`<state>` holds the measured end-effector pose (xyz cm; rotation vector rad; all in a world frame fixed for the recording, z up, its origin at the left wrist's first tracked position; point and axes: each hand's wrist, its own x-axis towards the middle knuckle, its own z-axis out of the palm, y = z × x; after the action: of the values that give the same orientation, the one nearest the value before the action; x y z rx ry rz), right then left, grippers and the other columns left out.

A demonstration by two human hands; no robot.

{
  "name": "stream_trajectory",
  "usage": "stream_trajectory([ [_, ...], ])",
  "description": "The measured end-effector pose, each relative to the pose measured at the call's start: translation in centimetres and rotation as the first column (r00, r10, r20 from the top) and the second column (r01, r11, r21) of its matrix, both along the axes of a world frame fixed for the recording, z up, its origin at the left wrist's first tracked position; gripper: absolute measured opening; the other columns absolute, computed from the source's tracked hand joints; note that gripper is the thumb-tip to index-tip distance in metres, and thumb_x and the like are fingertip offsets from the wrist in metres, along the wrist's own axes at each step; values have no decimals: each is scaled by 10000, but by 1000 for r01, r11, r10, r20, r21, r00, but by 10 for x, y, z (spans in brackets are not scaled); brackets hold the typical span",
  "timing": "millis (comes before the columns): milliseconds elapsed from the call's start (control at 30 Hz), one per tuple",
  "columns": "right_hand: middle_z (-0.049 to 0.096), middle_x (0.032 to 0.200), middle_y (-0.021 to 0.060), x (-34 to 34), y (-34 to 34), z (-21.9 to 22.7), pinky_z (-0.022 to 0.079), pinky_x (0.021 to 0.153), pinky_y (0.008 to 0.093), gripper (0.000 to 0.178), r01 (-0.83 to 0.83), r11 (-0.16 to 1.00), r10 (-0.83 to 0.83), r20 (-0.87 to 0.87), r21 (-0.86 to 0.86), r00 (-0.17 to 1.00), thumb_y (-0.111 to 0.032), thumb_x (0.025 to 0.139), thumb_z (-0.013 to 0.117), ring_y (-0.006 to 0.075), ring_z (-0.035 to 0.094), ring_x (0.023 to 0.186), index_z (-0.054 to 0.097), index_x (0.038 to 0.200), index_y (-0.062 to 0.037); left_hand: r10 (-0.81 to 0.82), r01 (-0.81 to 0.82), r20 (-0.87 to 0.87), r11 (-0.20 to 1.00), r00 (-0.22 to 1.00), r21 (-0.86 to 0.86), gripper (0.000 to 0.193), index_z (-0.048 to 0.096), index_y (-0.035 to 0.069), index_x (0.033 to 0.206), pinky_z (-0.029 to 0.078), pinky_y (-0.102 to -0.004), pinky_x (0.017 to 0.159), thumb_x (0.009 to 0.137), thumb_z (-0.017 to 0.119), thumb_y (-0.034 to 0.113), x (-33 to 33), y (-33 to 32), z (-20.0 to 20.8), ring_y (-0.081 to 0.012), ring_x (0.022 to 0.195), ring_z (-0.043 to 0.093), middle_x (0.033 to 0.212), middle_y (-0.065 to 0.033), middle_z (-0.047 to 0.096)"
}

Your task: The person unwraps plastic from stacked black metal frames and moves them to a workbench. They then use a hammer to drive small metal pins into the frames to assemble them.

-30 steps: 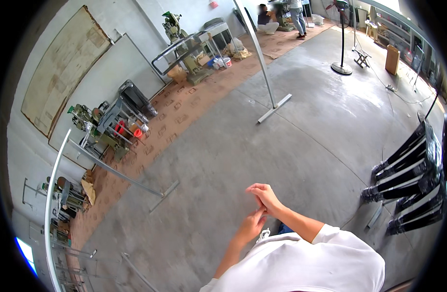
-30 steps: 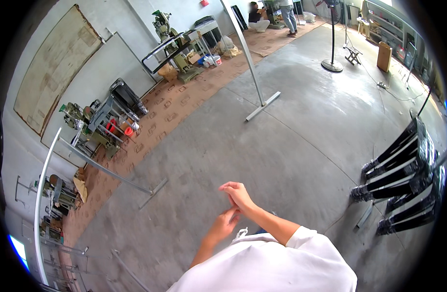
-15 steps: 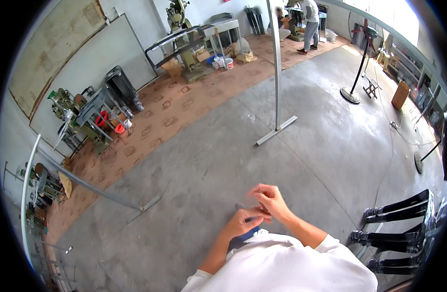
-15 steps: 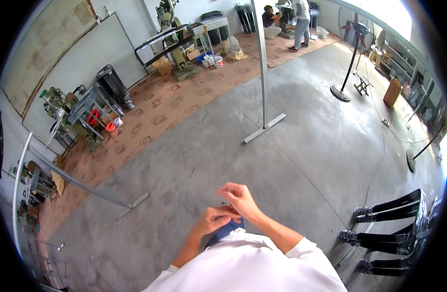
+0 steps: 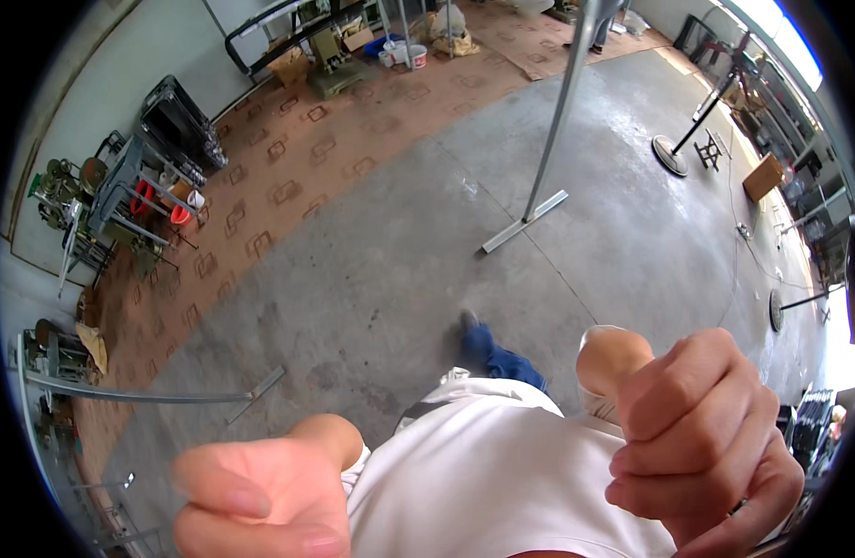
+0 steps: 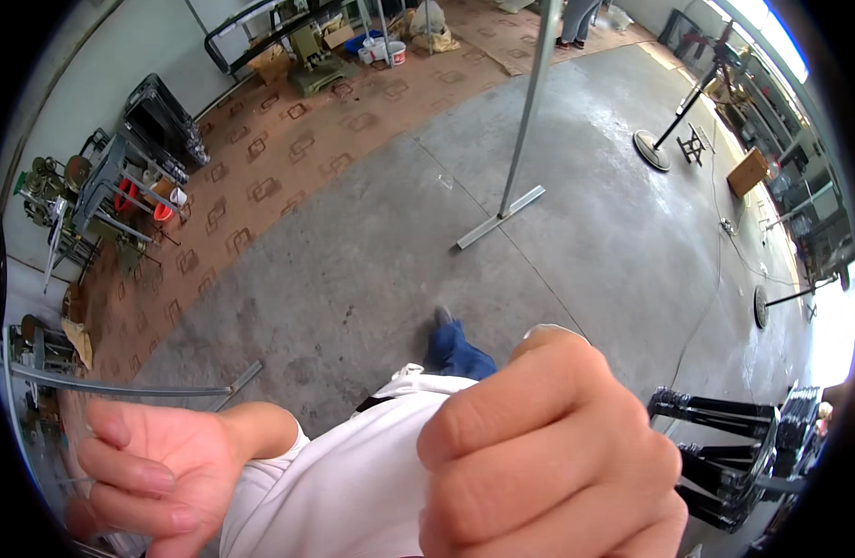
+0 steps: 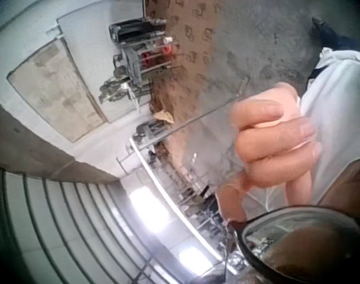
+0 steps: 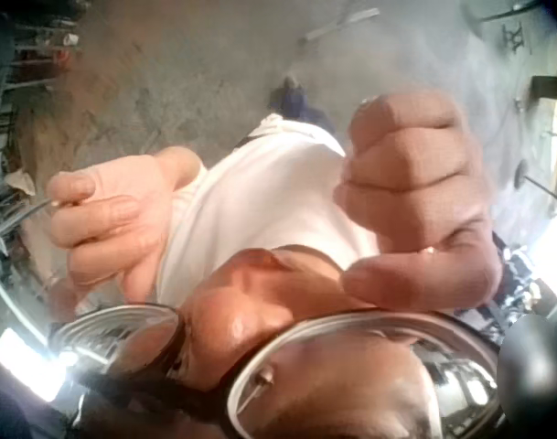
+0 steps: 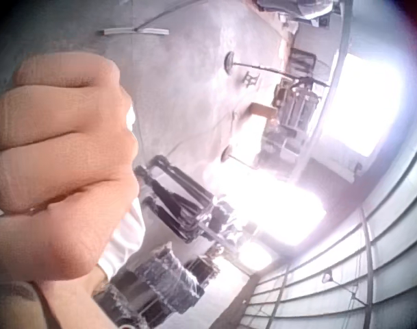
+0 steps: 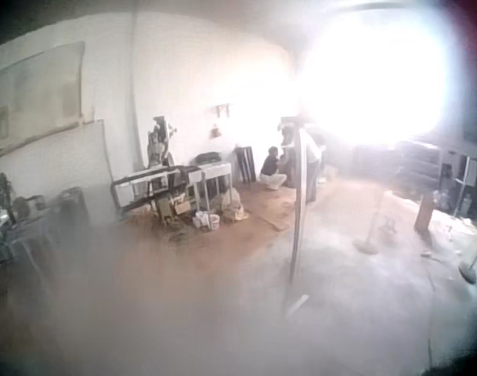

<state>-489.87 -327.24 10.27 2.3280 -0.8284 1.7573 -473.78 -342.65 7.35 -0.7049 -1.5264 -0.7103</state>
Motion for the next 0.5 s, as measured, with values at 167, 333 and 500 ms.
stream_trajectory([
  [167, 527, 592, 66, -68, -99, -13, 377, 500, 299, 137, 234, 968, -248, 205, 88, 947, -188, 808, 523, 165, 442, 509, 514, 919, -108, 401, -401, -157, 915, 902, 39, 314, 356, 178, 1120, 428, -356, 805, 925, 309, 420, -104, -84, -14, -114, 709, 423, 851, 59, 439],
  [333, 541, 582, 62, -197, -213, -14, 356, 452, 288, 146, -69, 976, 83, 55, -209, 995, -228, 831, 527, 154, 445, 472, 539, 888, -94, 536, -583, -245, 789, 808, -193, 313, 373, 206, 1113, 428, -362, 824, 925, 291, 443, -191, -186, 4, -111, 774, 421, 954, 45, 403],
  [500, 519, 499, 75, -299, -320, -23, 316, 338, 273, 81, 116, 979, -66, 272, -169, 960, 36, 610, 508, 169, 412, 366, 451, 617, -22, 554, -505, -284, 832, 783, 230, 263, 389, 70, 1012, 358, -388, 714, 878, 450, 288, -286, -283, -10, -169, 732, 451, 673, -41, 491],
])
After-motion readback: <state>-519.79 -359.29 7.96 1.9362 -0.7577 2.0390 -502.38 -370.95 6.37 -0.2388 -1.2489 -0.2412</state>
